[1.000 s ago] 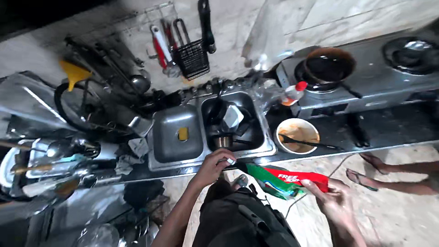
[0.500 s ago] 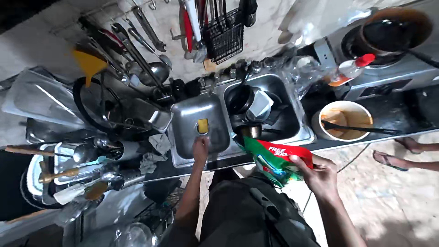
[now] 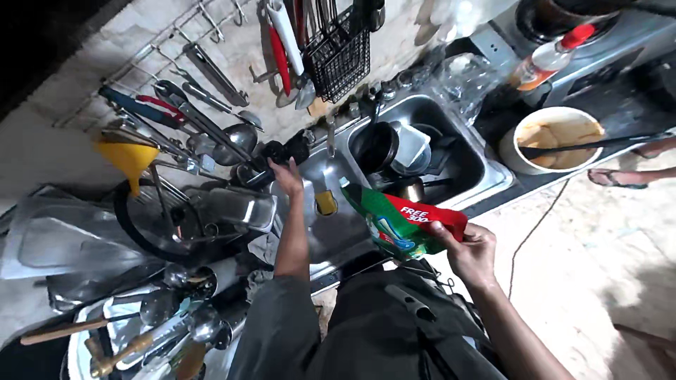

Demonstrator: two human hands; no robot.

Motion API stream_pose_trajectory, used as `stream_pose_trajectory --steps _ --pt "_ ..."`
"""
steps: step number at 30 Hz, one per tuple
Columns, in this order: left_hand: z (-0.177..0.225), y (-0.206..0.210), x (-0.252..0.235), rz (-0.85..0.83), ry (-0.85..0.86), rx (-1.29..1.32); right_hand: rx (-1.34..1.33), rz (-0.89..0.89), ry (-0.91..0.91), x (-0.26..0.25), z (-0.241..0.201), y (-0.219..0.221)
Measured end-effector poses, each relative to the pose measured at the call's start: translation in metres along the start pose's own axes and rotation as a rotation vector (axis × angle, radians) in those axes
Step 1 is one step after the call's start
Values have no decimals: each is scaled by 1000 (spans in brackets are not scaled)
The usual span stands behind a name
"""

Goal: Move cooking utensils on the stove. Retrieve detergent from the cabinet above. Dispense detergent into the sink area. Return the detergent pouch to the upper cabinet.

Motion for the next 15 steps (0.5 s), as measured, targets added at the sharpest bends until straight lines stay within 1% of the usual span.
stream_pose_trajectory --steps 3,6,8,11,14,15 --pt "6 12 -34 -17 -100 -115 3 12 -15 3 2 7" --pt "7 14 -52 13 -133 -171 20 14 3 7 8 8" --pt "4 14 -60 54 -112 -205 44 19 17 12 17 5" --pt "5 9 -58 93 -68 -171 84 21 51 21 30 -4" --pt "5 4 -52 211 58 -94 125 -3 85 28 40 -8" --pt "9 2 -50 223 106 -71 139 -12 97 31 44 -10"
Point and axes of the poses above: each hand's wrist, its own x-axis away from the middle knuckle, its own y-axis out of the palm, z = x × y, the point moved 6 cm from there along -x, towards the middle knuckle, and after that the axes turned 4 degrees about z, right-handed, at the moved point
